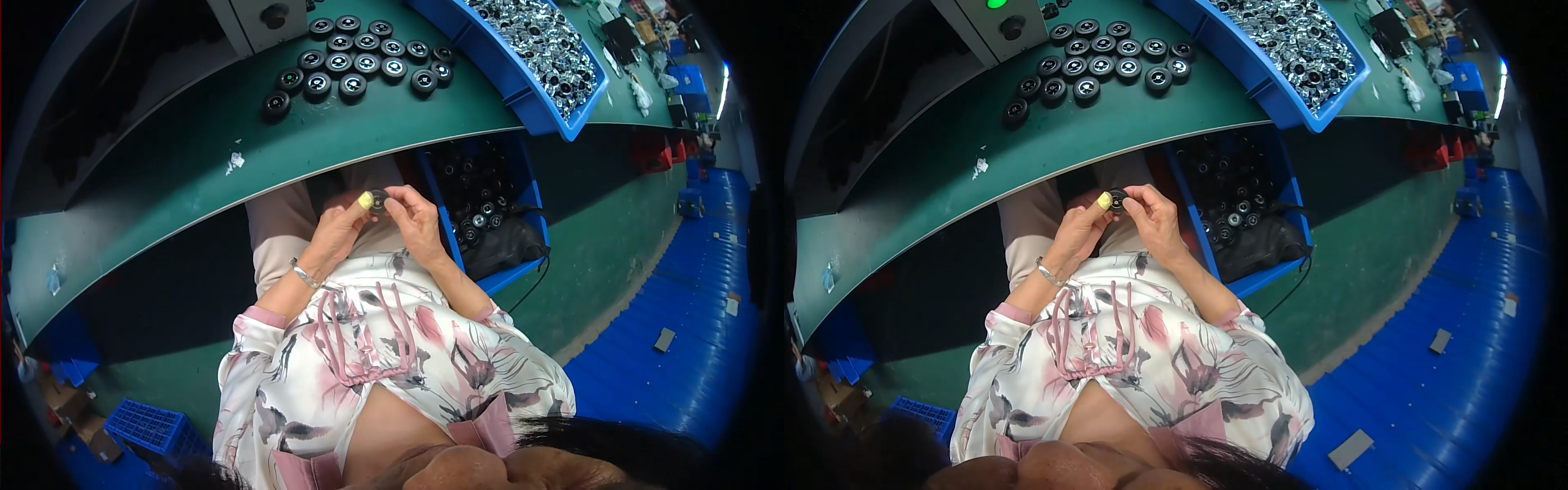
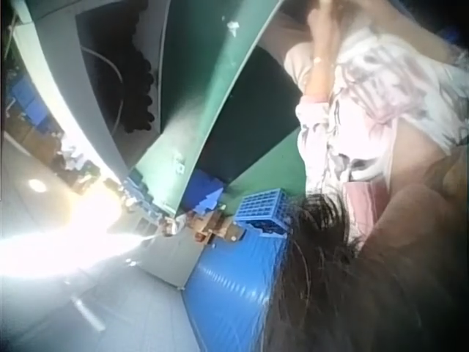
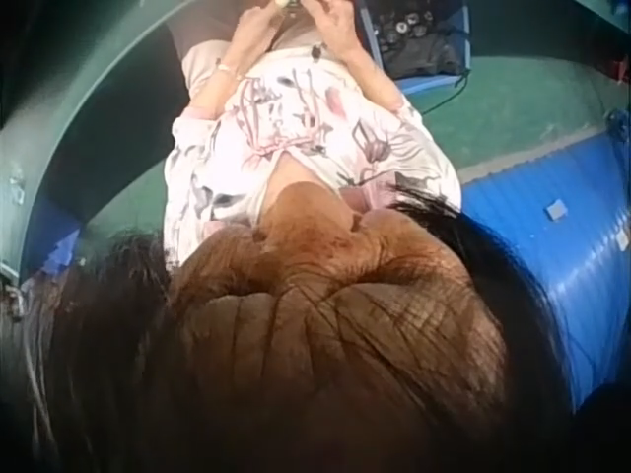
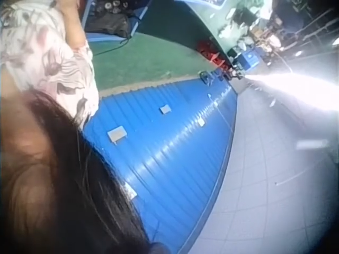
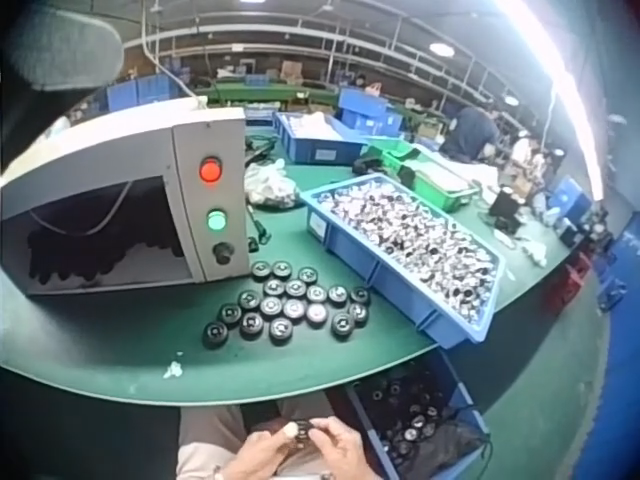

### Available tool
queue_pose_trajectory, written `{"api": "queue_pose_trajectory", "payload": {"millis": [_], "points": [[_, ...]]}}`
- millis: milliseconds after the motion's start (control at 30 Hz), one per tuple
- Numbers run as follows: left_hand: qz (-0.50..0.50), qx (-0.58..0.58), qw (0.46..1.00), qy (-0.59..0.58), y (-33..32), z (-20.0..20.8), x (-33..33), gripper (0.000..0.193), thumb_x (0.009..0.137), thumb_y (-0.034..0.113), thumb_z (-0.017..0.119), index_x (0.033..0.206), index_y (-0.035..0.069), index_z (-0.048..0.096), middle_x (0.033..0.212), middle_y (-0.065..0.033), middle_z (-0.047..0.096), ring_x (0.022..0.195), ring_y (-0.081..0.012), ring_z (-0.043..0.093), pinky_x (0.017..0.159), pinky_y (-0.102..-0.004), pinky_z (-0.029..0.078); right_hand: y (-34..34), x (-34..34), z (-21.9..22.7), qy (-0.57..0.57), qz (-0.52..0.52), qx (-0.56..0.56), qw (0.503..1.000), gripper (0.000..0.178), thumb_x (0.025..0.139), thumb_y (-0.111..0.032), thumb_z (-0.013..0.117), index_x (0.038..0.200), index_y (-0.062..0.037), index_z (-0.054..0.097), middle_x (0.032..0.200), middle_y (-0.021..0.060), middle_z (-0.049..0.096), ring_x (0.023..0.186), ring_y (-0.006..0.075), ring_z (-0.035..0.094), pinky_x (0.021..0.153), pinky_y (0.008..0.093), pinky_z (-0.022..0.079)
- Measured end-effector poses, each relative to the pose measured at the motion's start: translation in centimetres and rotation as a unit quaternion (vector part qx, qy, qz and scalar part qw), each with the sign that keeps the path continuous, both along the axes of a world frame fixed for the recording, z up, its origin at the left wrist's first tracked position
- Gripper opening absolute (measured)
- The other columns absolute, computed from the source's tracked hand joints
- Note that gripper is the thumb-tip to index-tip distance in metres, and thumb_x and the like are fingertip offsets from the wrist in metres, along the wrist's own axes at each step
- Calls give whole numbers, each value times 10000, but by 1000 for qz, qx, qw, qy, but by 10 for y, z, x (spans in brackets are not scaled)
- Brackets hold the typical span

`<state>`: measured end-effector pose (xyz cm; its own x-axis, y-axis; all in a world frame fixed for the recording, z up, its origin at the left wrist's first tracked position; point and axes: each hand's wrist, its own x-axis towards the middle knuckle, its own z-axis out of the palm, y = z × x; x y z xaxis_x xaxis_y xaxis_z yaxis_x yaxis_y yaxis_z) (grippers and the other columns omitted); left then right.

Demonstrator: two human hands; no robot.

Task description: Manually assembling small black plastic components by inserting metal pins at a factory workbench.

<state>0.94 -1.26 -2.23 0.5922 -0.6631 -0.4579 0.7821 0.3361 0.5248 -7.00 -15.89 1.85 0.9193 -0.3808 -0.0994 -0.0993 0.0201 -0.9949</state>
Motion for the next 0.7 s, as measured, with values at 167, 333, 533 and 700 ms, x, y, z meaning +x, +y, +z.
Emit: {"api": "queue_pose_trajectory", "payload": {"millis": [167, 333, 533, 700], "points": [[-21, -29, 998, 49, -1, -2, 2, 225, 957, 129, 651, 1100, -44, 661, 1054, -99, 675, 885, -167, 612, 768, -285, 496, -6, -1, -13, 15, 8, 65, 998, 152, 962, -69, 607, 1063, 36, 649, 915, 28, 668, 812, 67, 617, 731, 214, 500], [-67, 95, 971, -211, -6, 14, 2, 343, 936, 138, 676, 1221, -34, 593, 1052, -66, 648, 863, -116, 584, 744, -242, 469, -12, -4, -15, 60, -1, -32, 998, 136, 944, -63, 624, 1023, 42, 658, 899, 29, 659, 783, 71, 602, 703, 216, 486], [-58, 120, 961, -243, -6, 1, 3, 366, 927, 106, 678, 1242, -58, 591, 1131, -87, 655, 1008, -110, 604, 885, -234, 487, -10, 2, -3, -5, 14, -188, 982, 123, 922, -48, 636, 1010, 34, 655, 873, 40, 621, 783, 82, 581, 683, 241, 470], [-44, 125, 954, -271, -7, 4, 1, 352, 942, 77, 655, 1265, -54, 600, 1156, -84, 660, 1047, -112, 597, 930, -246, 481, -7, 0, -13, 13, 0, -165, 986, 126, 924, -55, 646, 1007, 40, 651, 872, 30, 618, 781, 73, 580, 689, 230, 471]]}}
